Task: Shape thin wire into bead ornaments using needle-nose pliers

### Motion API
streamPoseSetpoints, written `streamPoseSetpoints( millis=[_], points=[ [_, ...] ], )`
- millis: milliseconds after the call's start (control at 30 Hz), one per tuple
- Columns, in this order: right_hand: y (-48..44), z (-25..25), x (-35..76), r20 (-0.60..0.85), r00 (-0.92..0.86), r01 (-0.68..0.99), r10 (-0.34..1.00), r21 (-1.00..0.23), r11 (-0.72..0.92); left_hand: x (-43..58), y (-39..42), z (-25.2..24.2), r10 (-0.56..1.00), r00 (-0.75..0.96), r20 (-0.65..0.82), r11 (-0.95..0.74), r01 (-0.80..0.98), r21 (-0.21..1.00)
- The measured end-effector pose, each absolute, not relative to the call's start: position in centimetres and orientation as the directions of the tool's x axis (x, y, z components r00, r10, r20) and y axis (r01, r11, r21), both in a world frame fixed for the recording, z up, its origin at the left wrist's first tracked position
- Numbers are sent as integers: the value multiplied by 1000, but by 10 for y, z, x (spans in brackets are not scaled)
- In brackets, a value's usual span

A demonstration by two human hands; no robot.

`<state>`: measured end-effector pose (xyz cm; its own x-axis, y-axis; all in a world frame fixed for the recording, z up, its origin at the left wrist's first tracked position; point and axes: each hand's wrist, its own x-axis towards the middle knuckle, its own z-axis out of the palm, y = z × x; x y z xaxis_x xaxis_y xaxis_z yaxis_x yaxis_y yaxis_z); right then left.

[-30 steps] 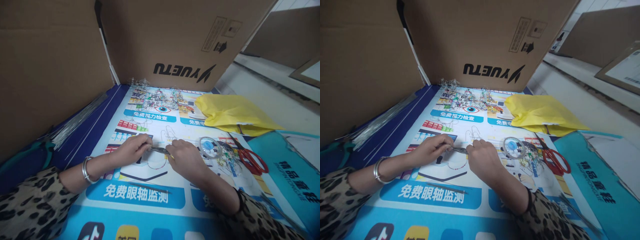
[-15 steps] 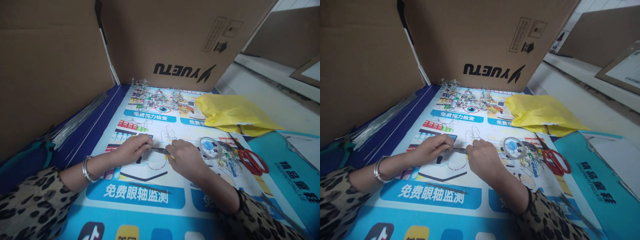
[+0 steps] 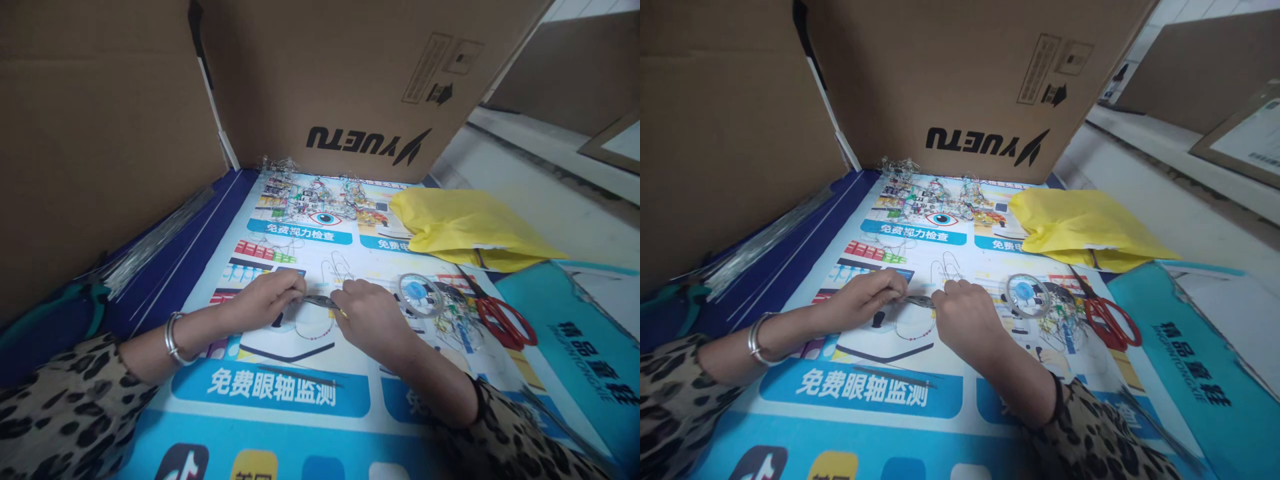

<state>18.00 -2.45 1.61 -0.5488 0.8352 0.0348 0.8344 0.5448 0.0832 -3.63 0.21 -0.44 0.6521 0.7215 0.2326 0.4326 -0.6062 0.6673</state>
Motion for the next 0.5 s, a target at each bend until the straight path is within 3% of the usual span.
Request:
streamPoseSetpoints(
  millis=[500],
  points=[
    [-24, 16, 180, 43, -550, 834, 834, 82, 545, -37, 3, -5, 713, 663, 228, -613, 430, 663]
  ],
)
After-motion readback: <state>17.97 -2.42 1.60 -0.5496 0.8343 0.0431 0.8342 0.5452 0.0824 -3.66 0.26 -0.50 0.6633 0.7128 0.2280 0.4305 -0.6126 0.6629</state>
